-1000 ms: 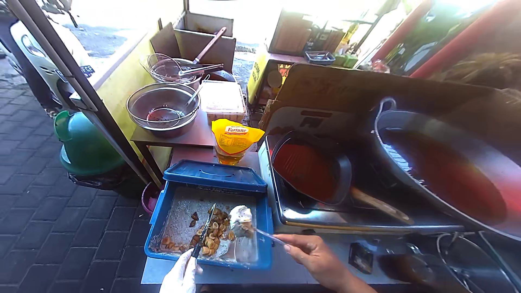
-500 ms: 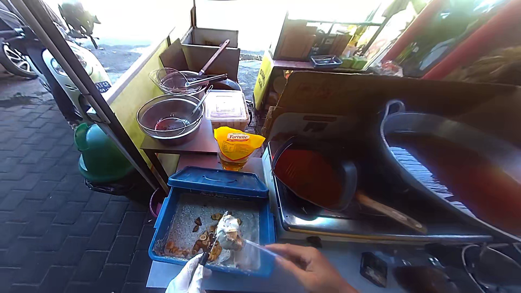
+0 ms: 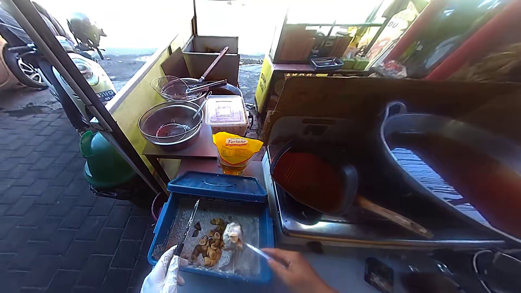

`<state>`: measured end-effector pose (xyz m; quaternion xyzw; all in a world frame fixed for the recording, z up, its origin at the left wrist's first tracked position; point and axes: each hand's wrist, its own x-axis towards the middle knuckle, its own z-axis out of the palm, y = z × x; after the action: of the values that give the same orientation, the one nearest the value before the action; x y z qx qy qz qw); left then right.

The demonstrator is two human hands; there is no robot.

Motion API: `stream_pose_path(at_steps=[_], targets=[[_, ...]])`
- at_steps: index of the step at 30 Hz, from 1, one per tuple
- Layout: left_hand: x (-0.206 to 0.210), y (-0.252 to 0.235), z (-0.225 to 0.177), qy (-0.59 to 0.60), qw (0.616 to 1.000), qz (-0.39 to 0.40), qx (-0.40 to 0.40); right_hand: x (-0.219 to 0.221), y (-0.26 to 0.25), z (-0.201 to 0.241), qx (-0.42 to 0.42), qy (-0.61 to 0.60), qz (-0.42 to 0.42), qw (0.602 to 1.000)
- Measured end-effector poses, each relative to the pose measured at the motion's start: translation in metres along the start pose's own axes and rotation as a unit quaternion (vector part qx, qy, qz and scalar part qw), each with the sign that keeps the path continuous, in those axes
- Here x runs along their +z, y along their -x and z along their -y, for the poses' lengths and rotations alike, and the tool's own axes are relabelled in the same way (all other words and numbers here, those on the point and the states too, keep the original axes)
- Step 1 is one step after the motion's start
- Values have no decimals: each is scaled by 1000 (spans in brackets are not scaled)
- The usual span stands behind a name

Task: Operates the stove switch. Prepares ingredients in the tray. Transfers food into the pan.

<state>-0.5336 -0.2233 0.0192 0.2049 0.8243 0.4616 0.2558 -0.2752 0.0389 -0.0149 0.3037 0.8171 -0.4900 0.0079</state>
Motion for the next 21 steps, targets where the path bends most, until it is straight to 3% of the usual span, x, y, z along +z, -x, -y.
stream_pose_path(at_steps=[2, 5, 10, 16, 21], targets=[[1, 0, 1, -1, 1000, 2, 2, 5, 5, -10, 43, 55, 46, 997], [4, 1, 5, 7, 1000, 7, 4, -6, 19, -8, 65, 41, 112, 991], [11, 2, 10, 19, 999, 25, -5, -65, 37, 21, 112, -23, 177, 978], [13, -7, 10, 16, 999, 32, -7, -150, 59, 83, -19, -34, 159, 986], [17, -18, 8, 51, 998, 4, 25, -157, 53, 104, -162, -92, 62, 980]])
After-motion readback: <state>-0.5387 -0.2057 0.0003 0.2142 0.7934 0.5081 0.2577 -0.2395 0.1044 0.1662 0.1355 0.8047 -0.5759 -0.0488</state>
